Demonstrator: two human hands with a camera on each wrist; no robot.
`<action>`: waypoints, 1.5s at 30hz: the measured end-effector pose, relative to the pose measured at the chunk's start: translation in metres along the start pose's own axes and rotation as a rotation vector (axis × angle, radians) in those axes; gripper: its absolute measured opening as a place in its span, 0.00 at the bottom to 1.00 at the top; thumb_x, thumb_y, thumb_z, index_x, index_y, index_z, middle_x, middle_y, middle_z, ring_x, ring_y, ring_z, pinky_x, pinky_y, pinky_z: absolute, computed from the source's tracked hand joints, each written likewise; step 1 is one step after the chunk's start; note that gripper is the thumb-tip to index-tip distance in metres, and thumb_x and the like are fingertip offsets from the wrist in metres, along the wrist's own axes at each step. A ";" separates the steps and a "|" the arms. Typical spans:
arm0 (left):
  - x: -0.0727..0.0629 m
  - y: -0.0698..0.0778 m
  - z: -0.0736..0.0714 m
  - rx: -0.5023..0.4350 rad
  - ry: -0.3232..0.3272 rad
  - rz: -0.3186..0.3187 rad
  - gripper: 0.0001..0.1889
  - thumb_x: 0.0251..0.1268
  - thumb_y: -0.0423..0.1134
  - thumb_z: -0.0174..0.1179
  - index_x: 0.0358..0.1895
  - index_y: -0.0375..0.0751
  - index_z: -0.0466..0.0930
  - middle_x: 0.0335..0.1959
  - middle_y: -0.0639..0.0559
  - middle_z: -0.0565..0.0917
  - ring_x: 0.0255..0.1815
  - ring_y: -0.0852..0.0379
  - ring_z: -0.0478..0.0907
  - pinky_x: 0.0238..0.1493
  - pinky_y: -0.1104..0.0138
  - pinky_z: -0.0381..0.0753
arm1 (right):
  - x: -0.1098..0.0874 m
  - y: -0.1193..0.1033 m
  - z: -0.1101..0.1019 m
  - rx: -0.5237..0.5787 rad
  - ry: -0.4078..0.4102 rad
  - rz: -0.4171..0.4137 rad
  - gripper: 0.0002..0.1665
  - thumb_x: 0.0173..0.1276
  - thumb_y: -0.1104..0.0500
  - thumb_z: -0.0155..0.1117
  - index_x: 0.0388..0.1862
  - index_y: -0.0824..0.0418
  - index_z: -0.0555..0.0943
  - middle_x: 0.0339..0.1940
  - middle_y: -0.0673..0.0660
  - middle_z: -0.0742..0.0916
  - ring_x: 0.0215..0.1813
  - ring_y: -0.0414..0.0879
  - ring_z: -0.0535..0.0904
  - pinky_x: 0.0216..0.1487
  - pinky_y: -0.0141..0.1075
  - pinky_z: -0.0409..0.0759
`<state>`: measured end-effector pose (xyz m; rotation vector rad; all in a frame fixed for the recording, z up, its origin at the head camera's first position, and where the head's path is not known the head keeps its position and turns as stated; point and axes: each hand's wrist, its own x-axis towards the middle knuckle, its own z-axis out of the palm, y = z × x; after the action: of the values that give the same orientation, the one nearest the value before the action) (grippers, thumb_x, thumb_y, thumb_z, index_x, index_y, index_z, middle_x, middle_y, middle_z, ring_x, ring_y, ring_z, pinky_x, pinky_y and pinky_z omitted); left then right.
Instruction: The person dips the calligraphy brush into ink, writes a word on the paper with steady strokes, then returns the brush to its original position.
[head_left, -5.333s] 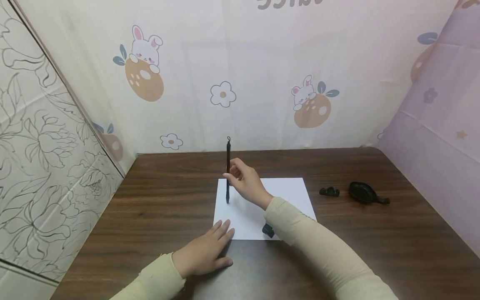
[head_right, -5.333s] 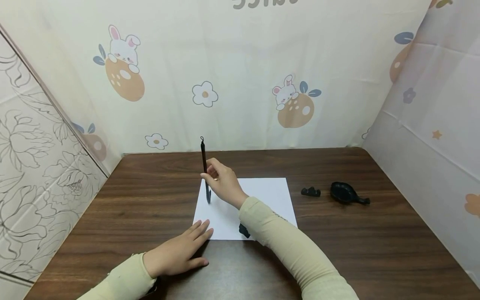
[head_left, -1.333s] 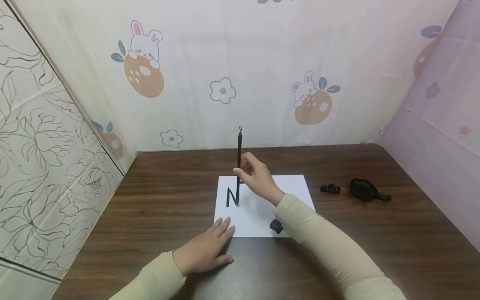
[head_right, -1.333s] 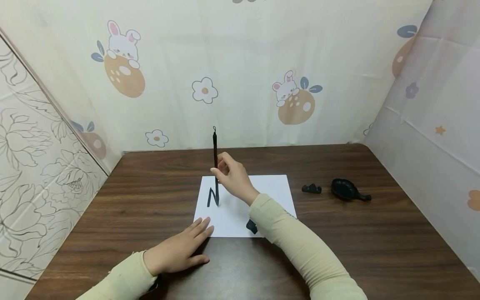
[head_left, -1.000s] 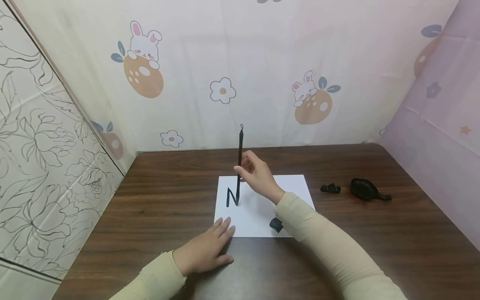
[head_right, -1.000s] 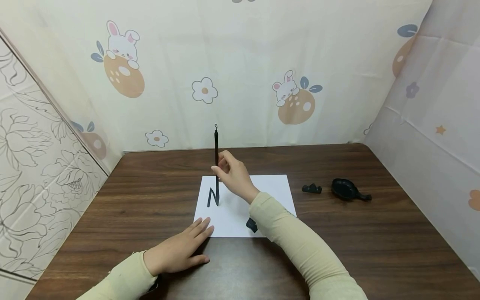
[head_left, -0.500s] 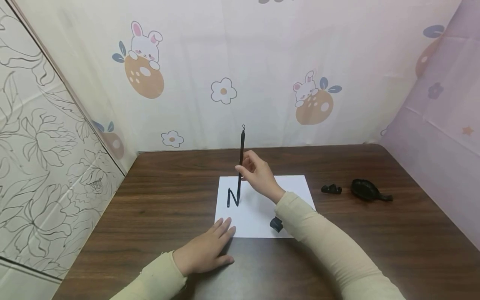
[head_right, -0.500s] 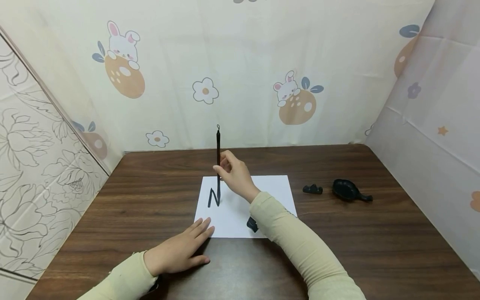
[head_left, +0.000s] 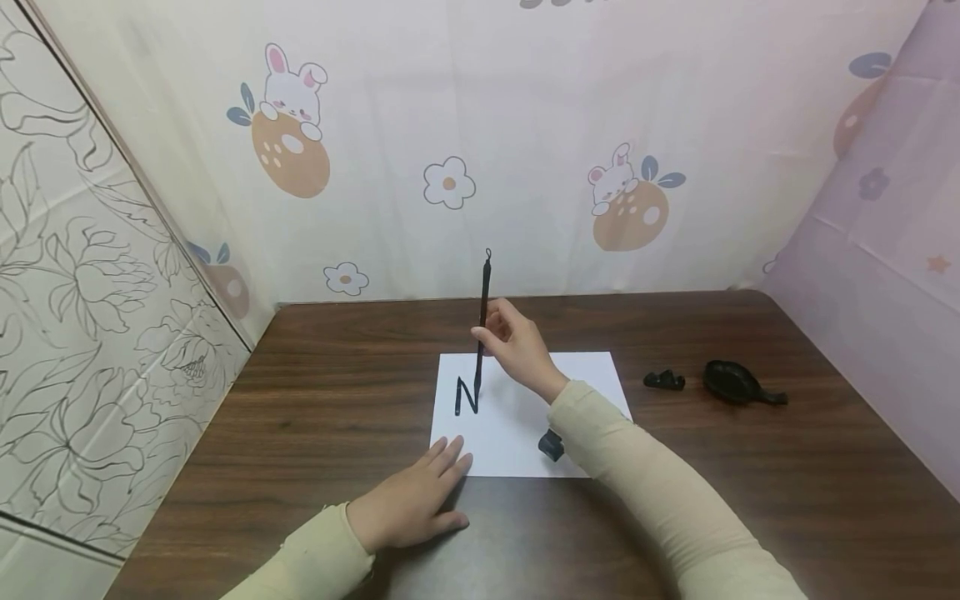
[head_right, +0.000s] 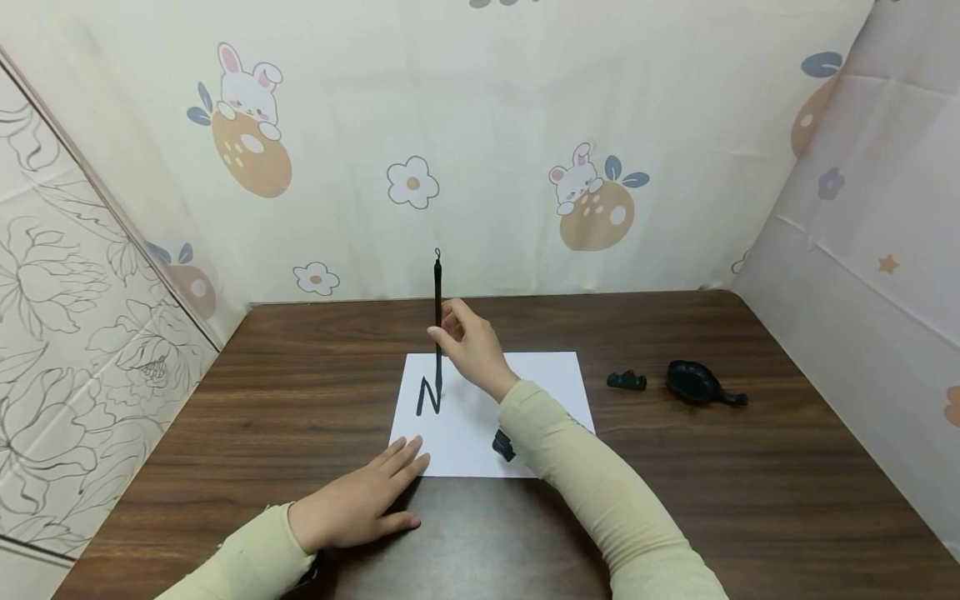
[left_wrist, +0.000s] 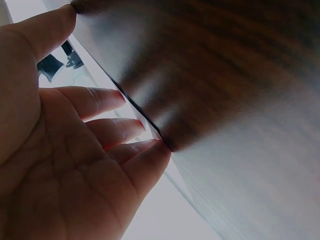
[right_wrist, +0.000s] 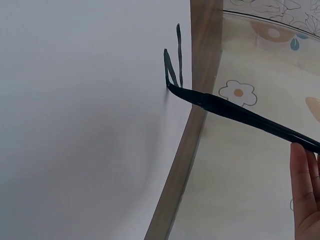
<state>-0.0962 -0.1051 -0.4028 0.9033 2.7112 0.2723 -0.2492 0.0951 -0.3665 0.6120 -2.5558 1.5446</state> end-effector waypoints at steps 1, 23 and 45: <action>0.000 0.000 0.000 -0.001 -0.001 -0.001 0.39 0.67 0.56 0.59 0.74 0.39 0.61 0.78 0.40 0.57 0.78 0.39 0.54 0.73 0.50 0.64 | 0.001 0.000 0.000 -0.004 0.001 0.000 0.16 0.71 0.53 0.62 0.53 0.56 0.74 0.41 0.56 0.83 0.38 0.47 0.81 0.37 0.37 0.83; -0.002 0.000 -0.001 -0.006 -0.005 0.000 0.38 0.67 0.56 0.59 0.74 0.40 0.61 0.78 0.40 0.57 0.78 0.39 0.54 0.73 0.50 0.65 | 0.010 0.007 0.001 -0.026 0.036 0.009 0.19 0.73 0.50 0.59 0.57 0.57 0.72 0.43 0.57 0.84 0.42 0.49 0.80 0.41 0.40 0.81; 0.000 0.002 -0.002 -0.006 -0.005 -0.003 0.38 0.67 0.56 0.59 0.74 0.39 0.61 0.78 0.40 0.56 0.78 0.39 0.54 0.73 0.50 0.64 | 0.016 0.013 0.003 0.009 0.072 -0.003 0.15 0.74 0.52 0.59 0.54 0.54 0.71 0.43 0.57 0.83 0.41 0.49 0.82 0.40 0.38 0.86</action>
<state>-0.0958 -0.1041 -0.4001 0.8965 2.7059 0.2775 -0.2683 0.0932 -0.3738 0.5504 -2.4954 1.5490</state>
